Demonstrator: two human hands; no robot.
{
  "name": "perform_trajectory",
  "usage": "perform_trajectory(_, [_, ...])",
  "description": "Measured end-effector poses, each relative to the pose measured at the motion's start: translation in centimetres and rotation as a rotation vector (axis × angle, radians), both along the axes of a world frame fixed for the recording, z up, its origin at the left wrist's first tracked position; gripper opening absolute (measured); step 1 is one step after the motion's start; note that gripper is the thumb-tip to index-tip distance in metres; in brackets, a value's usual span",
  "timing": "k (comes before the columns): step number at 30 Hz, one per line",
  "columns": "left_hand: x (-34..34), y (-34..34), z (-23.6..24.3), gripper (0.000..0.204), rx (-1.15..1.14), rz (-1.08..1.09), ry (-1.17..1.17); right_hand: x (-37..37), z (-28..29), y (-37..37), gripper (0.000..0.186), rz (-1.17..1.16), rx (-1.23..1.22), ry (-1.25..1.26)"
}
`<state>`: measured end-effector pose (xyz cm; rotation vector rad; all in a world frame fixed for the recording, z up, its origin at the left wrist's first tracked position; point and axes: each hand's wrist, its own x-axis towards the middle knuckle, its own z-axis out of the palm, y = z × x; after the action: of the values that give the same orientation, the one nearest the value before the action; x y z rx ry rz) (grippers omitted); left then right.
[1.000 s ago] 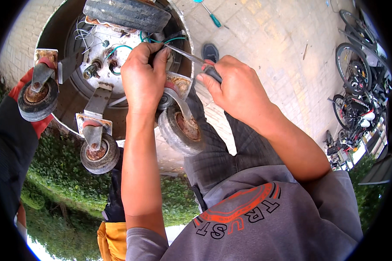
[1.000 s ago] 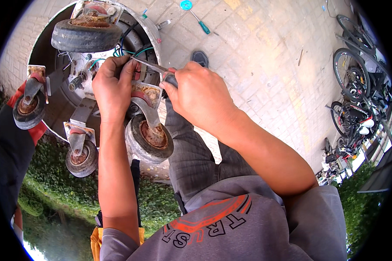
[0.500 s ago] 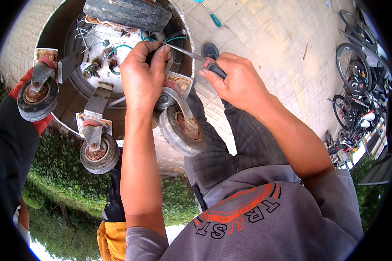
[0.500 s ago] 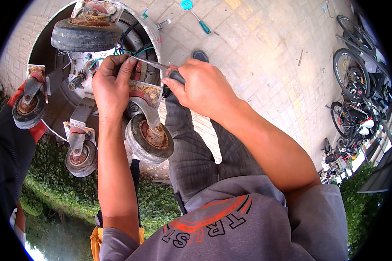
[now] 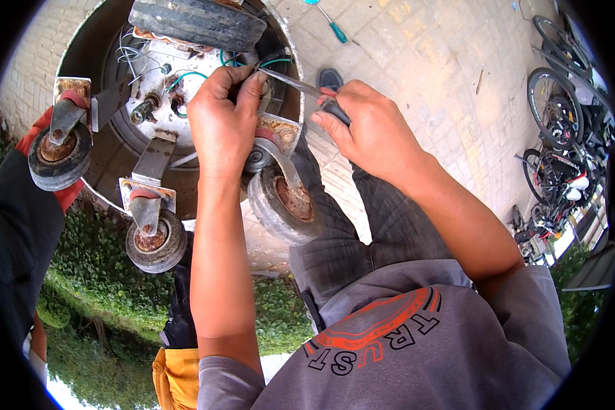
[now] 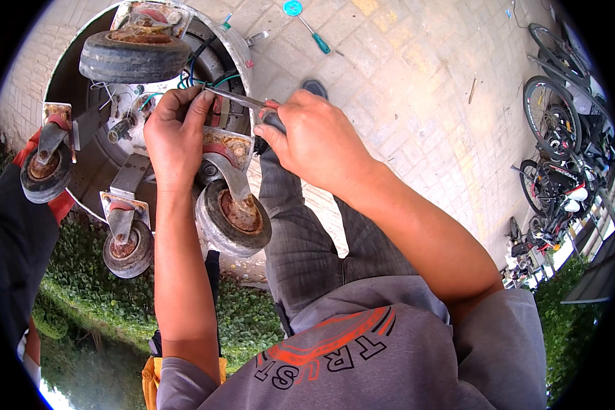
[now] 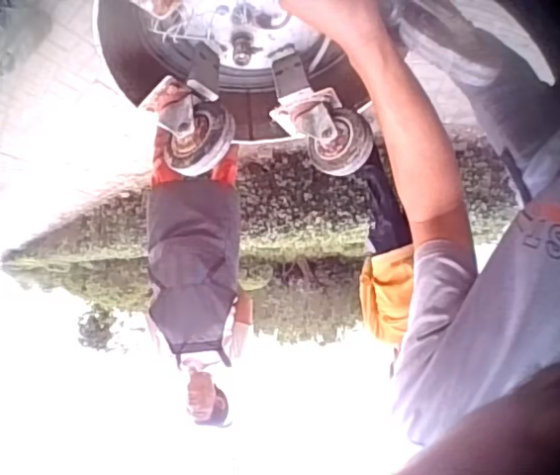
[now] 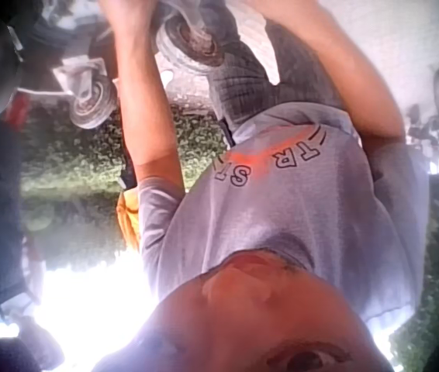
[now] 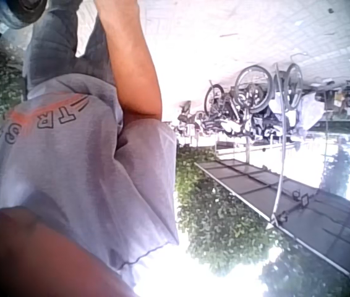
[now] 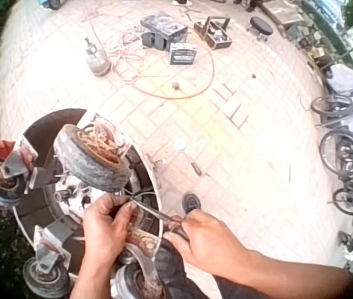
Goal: The person uses a screwdriver to tighten bolts on a cylindrical metal container with wheels. They then walk to a nearby shop, retrieve a soldering iron, and plug it into a power strip.
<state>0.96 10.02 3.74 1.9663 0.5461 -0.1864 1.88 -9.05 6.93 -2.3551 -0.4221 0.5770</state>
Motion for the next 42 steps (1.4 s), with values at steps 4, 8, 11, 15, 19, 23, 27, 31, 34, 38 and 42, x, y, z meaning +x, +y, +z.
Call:
perform_trajectory(4, [0.3,-0.1,0.8,0.017,0.011,-0.014,0.049,0.0,0.0,-0.1,0.030,0.011,-0.003,0.012])
perform_trajectory(8, [0.3,-0.1,0.7,0.018,-0.017,-0.004,0.065,-0.1,0.0,-0.1,0.030,0.007,0.009,0.012])
perform_trajectory(11, [0.2,-0.1,0.4,0.016,0.007,0.005,0.003,-0.1,0.0,0.1,0.030,-0.015,0.010,0.043])
perform_trajectory(15, [0.0,0.1,-0.1,0.016,-0.008,0.006,-0.016,-0.2,0.1,0.2,0.029,-0.026,0.007,0.071])
perform_trajectory(19, [0.0,0.1,-0.2,0.016,-0.029,0.013,-0.020,-0.4,-0.1,0.3,0.029,-0.053,0.025,0.088])
perform_trajectory(23, [0.0,0.1,-0.2,0.019,-0.106,0.034,0.027,-0.6,-0.3,0.5,0.028,-0.142,0.091,0.138])
perform_trajectory(27, [-0.1,0.8,-0.5,0.033,-0.175,-0.107,-0.001,0.3,-0.1,0.1,0.027,-0.118,0.079,0.058])
perform_trajectory(31, [1.1,0.2,0.8,0.044,0.029,-0.293,0.093,0.2,-0.4,-0.4,0.025,-0.062,-0.054,-0.031])
perform_trajectory(34, [1.3,0.2,0.6,0.047,0.044,-0.301,0.137,-0.1,0.0,0.4,0.024,-0.095,-0.073,-0.053])
perform_trajectory(38, [1.4,-0.1,0.6,0.047,0.207,-0.297,0.156,-0.5,-0.1,1.4,0.024,-0.138,-0.099,-0.030])
perform_trajectory(42, [1.0,0.3,0.9,0.035,0.087,-0.297,0.094,-0.7,0.3,1.3,0.023,-0.177,-0.078,0.011])
